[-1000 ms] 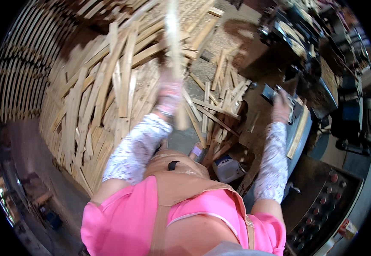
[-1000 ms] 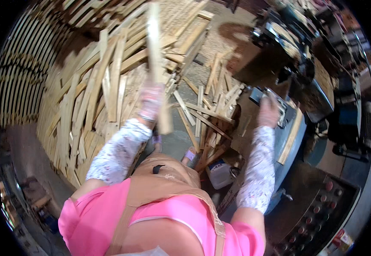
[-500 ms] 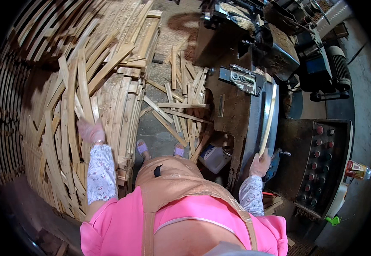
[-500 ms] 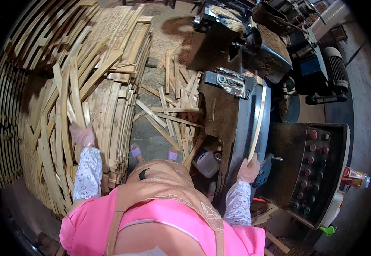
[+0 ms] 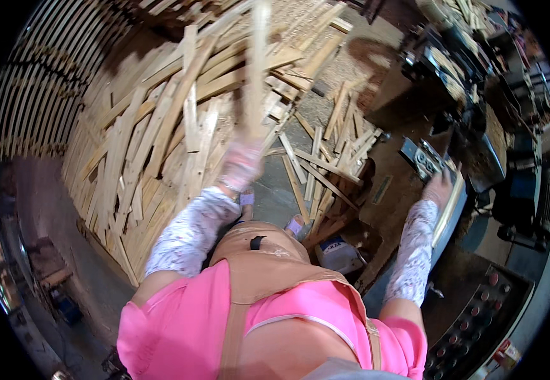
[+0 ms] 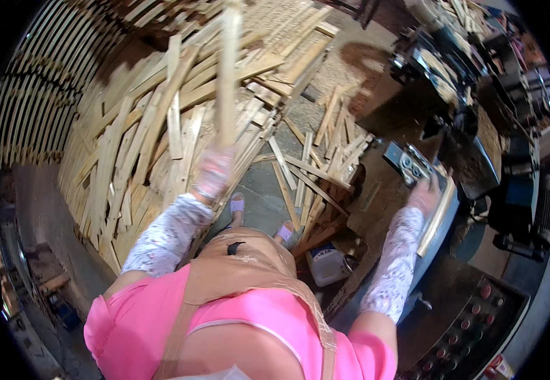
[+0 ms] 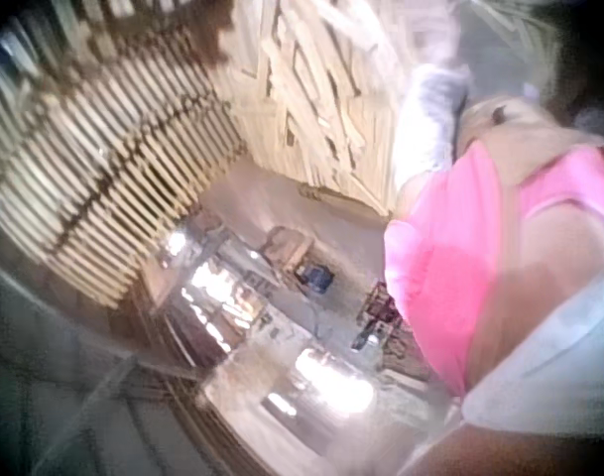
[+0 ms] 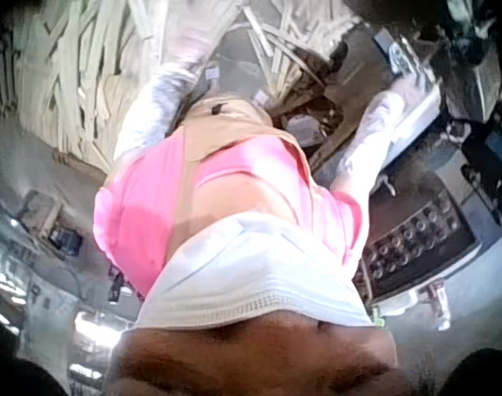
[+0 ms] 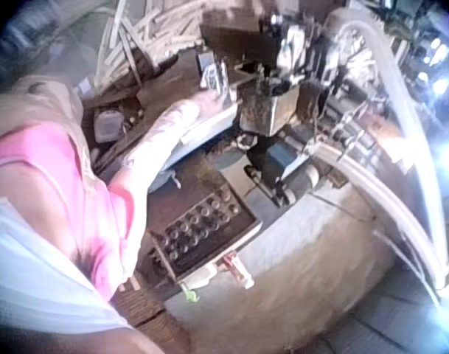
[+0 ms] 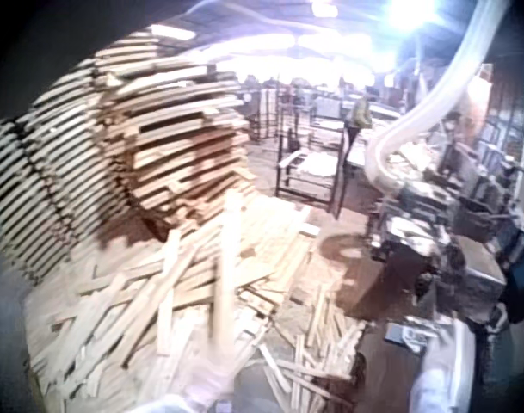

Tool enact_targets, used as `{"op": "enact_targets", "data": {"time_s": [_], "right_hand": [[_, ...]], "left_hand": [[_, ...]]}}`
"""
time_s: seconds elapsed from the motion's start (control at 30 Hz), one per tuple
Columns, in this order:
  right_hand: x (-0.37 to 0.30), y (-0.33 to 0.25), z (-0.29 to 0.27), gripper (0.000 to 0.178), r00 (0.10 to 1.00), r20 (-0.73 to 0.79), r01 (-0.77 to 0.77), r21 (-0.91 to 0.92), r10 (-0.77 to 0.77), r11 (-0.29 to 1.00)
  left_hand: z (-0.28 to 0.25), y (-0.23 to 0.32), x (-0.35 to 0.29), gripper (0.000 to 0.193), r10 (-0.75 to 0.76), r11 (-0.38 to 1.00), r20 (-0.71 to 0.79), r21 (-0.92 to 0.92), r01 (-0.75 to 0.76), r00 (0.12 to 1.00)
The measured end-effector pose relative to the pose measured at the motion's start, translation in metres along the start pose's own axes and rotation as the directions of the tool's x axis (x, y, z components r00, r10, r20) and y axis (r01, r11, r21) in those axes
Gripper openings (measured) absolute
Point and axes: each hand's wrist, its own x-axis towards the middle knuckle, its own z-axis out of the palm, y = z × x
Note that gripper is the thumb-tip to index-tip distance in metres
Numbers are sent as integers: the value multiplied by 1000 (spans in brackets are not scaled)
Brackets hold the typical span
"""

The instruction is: The person sorts through a large pile of wooden planks and scraps in a workshop. They pick up individual pieces, inspect them, and place them into a separate pile or onto a machine. The person occasionally moves around the pile to access different sections.

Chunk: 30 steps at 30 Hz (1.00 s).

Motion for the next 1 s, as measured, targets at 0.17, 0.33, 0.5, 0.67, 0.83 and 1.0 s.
{"op": "enact_targets", "data": {"time_s": [0.17,0.33,0.5,0.67,0.83,1.0], "right_hand": [[-150,-150,155,43,684,729,-417,406,-13,813],[-132,-120,32,49,850,443,-482,437,284,760],[-211,-50,-138,49,983,-64,-175,-636,174,752],[-231,41,-163,35,982,-187,-157,-836,-5,526],[-67,60,-101,27,964,-258,-246,-787,60,566],[-27,-72,46,42,996,75,66,-158,-54,985]], "left_hand": [[90,85,-13,42,148,987,446,-18,-157,883],[7,14,55,63,163,965,49,200,-170,985],[-144,-130,62,84,-128,477,-521,714,513,844],[-172,-143,46,74,-189,419,-352,816,400,917],[-173,-108,68,78,-230,560,-419,681,472,878],[-98,-124,40,19,526,-540,383,840,-50,760]]}}
